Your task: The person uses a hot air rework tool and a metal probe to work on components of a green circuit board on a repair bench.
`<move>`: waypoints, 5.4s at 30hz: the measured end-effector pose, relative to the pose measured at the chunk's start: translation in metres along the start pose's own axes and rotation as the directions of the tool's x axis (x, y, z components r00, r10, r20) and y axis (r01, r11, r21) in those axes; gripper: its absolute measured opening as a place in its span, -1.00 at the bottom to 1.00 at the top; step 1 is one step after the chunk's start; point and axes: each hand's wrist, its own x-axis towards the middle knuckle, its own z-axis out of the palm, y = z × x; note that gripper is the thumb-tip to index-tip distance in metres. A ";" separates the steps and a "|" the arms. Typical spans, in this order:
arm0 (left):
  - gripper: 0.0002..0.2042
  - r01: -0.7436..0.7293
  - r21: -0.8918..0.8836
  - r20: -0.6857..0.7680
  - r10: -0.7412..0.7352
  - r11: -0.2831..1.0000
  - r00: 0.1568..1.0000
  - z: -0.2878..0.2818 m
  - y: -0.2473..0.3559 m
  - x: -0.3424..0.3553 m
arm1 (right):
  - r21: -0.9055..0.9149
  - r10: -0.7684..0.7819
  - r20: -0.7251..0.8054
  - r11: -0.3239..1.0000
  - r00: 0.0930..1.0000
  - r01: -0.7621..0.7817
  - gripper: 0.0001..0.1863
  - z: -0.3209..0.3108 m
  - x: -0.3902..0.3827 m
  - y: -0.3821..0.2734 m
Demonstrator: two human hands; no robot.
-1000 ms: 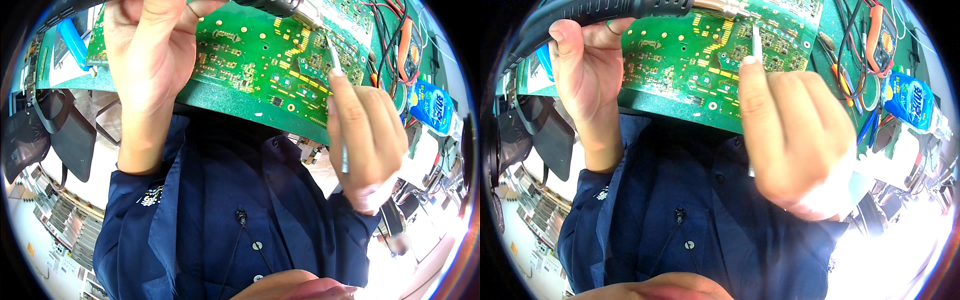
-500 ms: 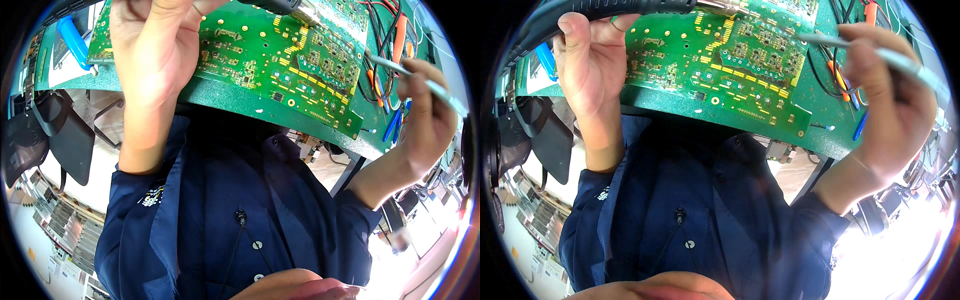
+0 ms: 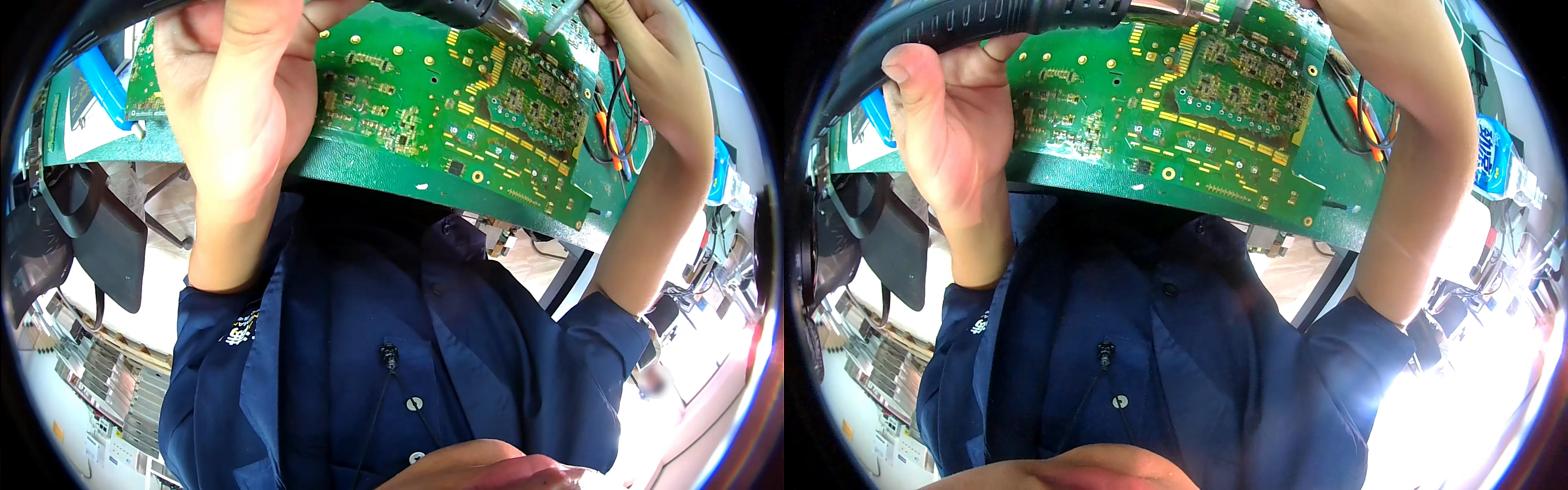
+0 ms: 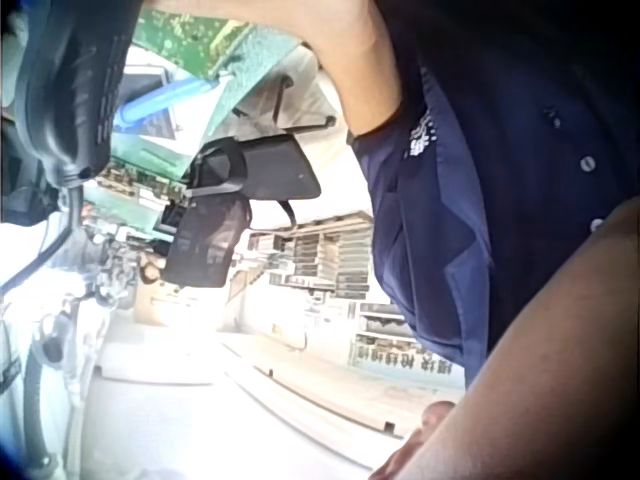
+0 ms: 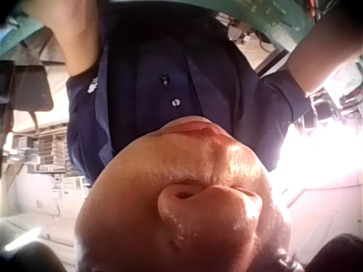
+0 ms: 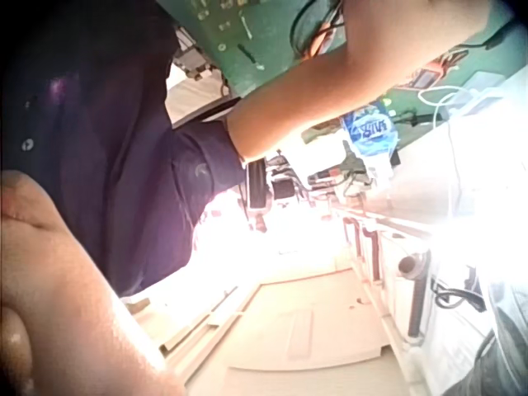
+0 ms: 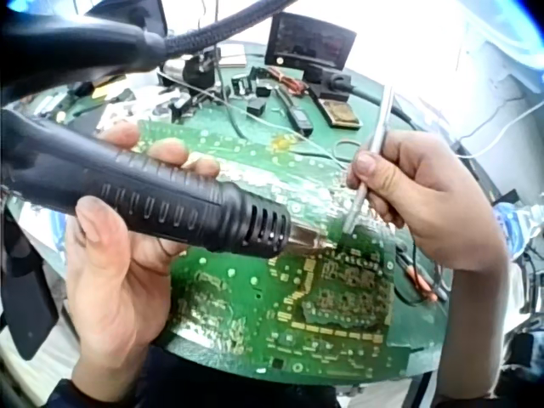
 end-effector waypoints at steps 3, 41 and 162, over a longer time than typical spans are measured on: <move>-0.34 0.024 0.034 -0.053 -0.022 0.999 0.998 0.019 0.001 -0.001 | -0.004 -0.002 0.009 1.000 1.000 0.002 -0.63 -0.004 0.000 0.006; -0.35 0.144 0.141 -0.221 -0.111 0.979 0.969 0.040 0.004 -0.002 | 0.325 -0.244 0.251 0.933 0.937 0.156 -0.68 -0.007 0.019 0.047; -0.40 0.005 -0.087 0.087 0.003 0.996 0.996 0.001 -0.006 -0.004 | 0.278 -0.049 0.115 0.960 0.992 0.015 -0.66 -0.006 0.004 0.037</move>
